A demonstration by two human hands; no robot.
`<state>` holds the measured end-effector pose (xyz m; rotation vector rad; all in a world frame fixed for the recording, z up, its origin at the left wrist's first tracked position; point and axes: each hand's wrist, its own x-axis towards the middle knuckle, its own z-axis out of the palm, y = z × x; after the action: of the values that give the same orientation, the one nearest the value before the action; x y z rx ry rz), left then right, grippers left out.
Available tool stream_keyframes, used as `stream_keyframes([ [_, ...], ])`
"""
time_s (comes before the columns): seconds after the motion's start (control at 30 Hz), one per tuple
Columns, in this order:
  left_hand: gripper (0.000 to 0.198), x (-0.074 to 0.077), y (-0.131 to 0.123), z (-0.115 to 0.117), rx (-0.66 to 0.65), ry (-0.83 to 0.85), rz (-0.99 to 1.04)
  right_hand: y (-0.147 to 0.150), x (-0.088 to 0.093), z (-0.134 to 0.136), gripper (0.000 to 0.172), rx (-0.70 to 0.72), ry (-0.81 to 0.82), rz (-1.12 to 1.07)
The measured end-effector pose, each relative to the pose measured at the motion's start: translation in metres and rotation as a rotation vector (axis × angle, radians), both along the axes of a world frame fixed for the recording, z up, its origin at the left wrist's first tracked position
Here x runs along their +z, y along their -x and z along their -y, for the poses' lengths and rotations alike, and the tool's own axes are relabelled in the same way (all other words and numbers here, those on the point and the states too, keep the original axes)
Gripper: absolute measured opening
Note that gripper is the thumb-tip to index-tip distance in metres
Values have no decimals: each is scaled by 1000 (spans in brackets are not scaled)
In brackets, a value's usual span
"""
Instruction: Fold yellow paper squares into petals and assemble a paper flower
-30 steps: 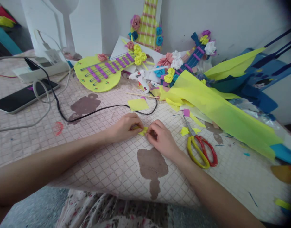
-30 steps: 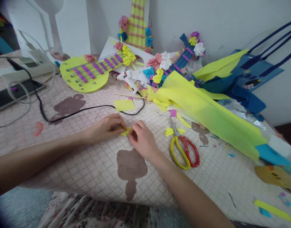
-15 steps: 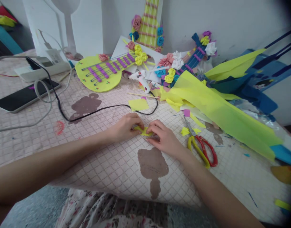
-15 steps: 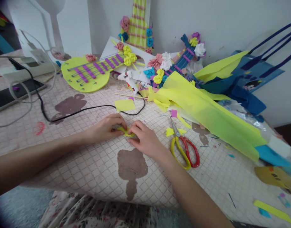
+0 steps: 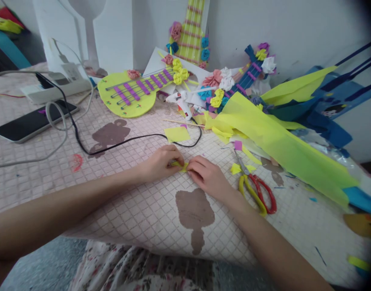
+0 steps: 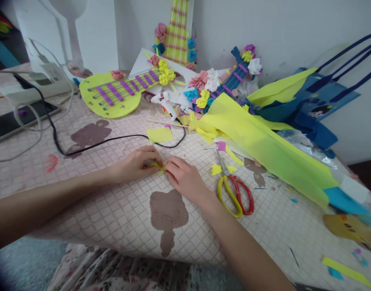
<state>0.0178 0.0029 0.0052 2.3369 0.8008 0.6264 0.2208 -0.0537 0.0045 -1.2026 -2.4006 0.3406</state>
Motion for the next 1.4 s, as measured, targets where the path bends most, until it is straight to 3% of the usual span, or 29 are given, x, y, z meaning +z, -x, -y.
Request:
stream_keyframes([
  [0.2,18,2,4,-1,-44,29,-7,1,-1,0,11,-43,42,-125],
  [0.83,8,3,5,-1,-46,54,-3,2,-3,-1,10,-58,75,-185],
  [1.07,11,4,0,0,40,35,0,8,-4,-4,10,-180,81,-255],
  [1.4,11,-4,-5,-2,125,-38,16,12,-5,-12,9,-281,59,-176],
])
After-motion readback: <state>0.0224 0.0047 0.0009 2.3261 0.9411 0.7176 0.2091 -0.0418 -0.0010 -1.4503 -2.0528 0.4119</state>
